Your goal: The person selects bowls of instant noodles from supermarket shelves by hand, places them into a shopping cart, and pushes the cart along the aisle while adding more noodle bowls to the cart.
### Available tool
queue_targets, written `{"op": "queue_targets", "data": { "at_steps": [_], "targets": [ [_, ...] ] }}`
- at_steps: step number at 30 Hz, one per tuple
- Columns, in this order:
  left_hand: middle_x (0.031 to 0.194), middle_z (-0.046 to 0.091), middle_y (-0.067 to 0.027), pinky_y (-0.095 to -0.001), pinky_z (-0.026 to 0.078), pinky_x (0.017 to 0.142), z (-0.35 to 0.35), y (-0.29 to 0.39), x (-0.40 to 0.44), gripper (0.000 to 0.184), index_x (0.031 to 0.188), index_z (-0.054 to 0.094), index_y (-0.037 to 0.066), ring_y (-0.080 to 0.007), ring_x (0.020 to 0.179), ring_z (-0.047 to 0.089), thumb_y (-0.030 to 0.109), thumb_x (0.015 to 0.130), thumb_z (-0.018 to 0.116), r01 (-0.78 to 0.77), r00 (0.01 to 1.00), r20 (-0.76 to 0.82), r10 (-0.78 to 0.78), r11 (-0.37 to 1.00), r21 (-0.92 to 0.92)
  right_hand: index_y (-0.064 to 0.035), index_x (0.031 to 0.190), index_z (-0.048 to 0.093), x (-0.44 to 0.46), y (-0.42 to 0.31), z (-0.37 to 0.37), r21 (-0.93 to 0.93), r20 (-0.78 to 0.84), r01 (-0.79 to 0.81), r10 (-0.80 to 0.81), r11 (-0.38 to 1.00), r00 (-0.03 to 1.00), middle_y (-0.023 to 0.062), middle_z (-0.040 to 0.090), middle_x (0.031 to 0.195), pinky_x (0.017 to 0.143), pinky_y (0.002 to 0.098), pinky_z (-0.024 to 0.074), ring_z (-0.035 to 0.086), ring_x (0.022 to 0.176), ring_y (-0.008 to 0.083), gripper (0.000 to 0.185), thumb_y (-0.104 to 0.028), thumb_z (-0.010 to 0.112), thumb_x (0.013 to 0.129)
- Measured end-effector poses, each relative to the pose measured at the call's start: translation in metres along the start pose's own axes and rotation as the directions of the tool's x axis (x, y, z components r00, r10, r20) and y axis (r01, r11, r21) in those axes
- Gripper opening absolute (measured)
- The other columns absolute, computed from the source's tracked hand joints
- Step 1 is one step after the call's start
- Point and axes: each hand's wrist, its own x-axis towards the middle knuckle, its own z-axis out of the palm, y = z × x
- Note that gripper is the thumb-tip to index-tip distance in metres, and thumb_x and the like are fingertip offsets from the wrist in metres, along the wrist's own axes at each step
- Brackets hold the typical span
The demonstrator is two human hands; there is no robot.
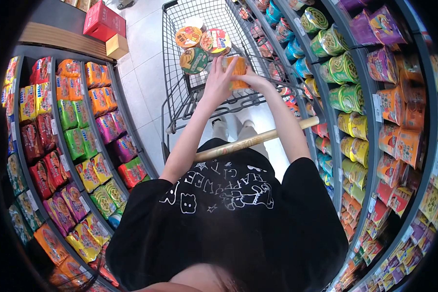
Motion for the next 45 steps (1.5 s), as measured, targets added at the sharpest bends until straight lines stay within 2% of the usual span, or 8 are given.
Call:
{"op": "queue_targets", "data": {
  "at_steps": [10,17,20,26,36,39,42,45],
  "targets": [
    [0.124,0.023,-0.0266,-0.0429,0.03,0.094,0.008,0.045,-0.05,0.092,0.128,0.022,0.015,-0.0434,0.116,0.024,0.0,0.049,0.066,-0.025,0.998,0.06,0.025,1.0,-0.006,-0.0016,0.112,0.039,-0.078,0.016,0.013,-0.025,-0.085,0.06,-0.062,0.998,0.994,0.0077,0.052,0.102,0.078,0.0286,0.0452,0.052,0.095,0.016,0.066,-0.016,0.074,0.058],
    [0.131,0.013,-0.0212,-0.037,0.022,0.099,-0.011,0.082,-0.075,0.106,0.13,0.012,0.007,-0.0331,0.121,0.02,0.019,0.047,0.077,-0.023,0.992,-0.123,-0.012,0.961,-0.277,-0.0029,0.123,0.022,-0.124,0.03,-0.013,0.242,0.023,0.153,-0.163,0.958,0.986,0.0108,0.043,0.113,0.087,0.03,0.0376,0.045,0.104,0.0175,0.084,-0.013,0.074,0.058],
    [0.133,0.01,-0.0172,-0.0341,0.023,0.098,-0.007,0.089,-0.087,0.108,0.131,-0.001,0.009,-0.0267,0.119,0.024,0.012,0.054,0.074,0.12,0.952,-0.062,-0.298,0.555,-0.823,-0.0089,0.126,0.021,-0.159,0.027,-0.012,0.442,0.159,0.204,-0.3,0.873,0.941,0.0093,0.04,0.116,0.089,0.0309,0.0362,0.042,0.107,0.019,0.072,-0.005,0.063,0.068],
    [0.125,0.032,-0.009,-0.0292,0.032,0.092,0.015,0.085,-0.121,0.061,0.129,0.012,0.007,-0.0185,0.113,0.035,0.012,0.08,0.047,0.221,0.938,0.212,-0.275,0.0,-0.975,-0.0042,0.123,0.028,-0.181,0.058,-0.014,0.689,0.299,0.155,-0.472,0.708,0.829,0.0091,0.04,0.12,0.096,0.0344,0.0308,0.039,0.111,0.02,0.062,-0.01,0.06,0.07],
    [0.119,0.038,-0.0072,-0.03,0.035,0.089,0.027,0.137,-0.158,0.062,0.125,0.021,0.005,-0.0165,0.107,0.041,0.017,0.077,0.058,0.224,0.938,0.221,-0.268,-0.017,-0.974,-0.0063,0.125,0.025,-0.247,0.065,-0.017,0.603,0.304,0.2,-0.454,0.772,0.837,0.0059,0.041,0.118,0.092,0.0303,0.0329,0.04,0.109,0.0162,0.061,-0.008,0.057,0.073],
    [0.121,0.035,-0.0107,-0.0299,0.032,0.092,0.025,0.168,-0.163,0.079,0.128,0.016,0.003,-0.0192,0.11,0.038,0.01,0.066,0.065,0.09,0.941,-0.063,-0.332,0.424,-0.901,-0.0067,0.131,0.009,-0.253,0.071,-0.024,0.387,0.234,0.402,-0.51,0.83,0.828,0.0113,0.028,0.125,0.094,0.0291,0.0286,0.031,0.115,0.0182,0.082,-0.019,0.062,0.071],
    [0.125,0.03,-0.0117,-0.0306,0.031,0.093,0.023,0.206,-0.167,0.091,0.129,0.011,0.003,-0.0211,0.112,0.035,0.004,0.059,0.07,0.048,0.935,-0.177,-0.307,0.606,-0.794,-0.0053,0.13,0.009,-0.253,0.085,-0.024,-0.038,0.093,0.55,-0.545,0.834,0.833,0.0136,0.03,0.124,0.094,0.0301,0.0283,0.031,0.115,0.0199,0.09,-0.028,0.068,0.066],
    [0.129,0.023,-0.014,-0.0314,0.027,0.095,0.027,0.217,-0.168,0.097,0.13,0.006,0.001,-0.0224,0.117,0.029,0.0,0.056,0.069,-0.023,0.947,-0.227,-0.228,0.654,-0.756,-0.0047,0.128,0.011,-0.27,0.078,-0.021,0.029,-0.031,0.583,-0.582,0.812,0.813,0.013,0.031,0.122,0.094,0.0314,0.0281,0.031,0.115,0.0209,0.094,-0.031,0.071,0.061]
  ]
}}
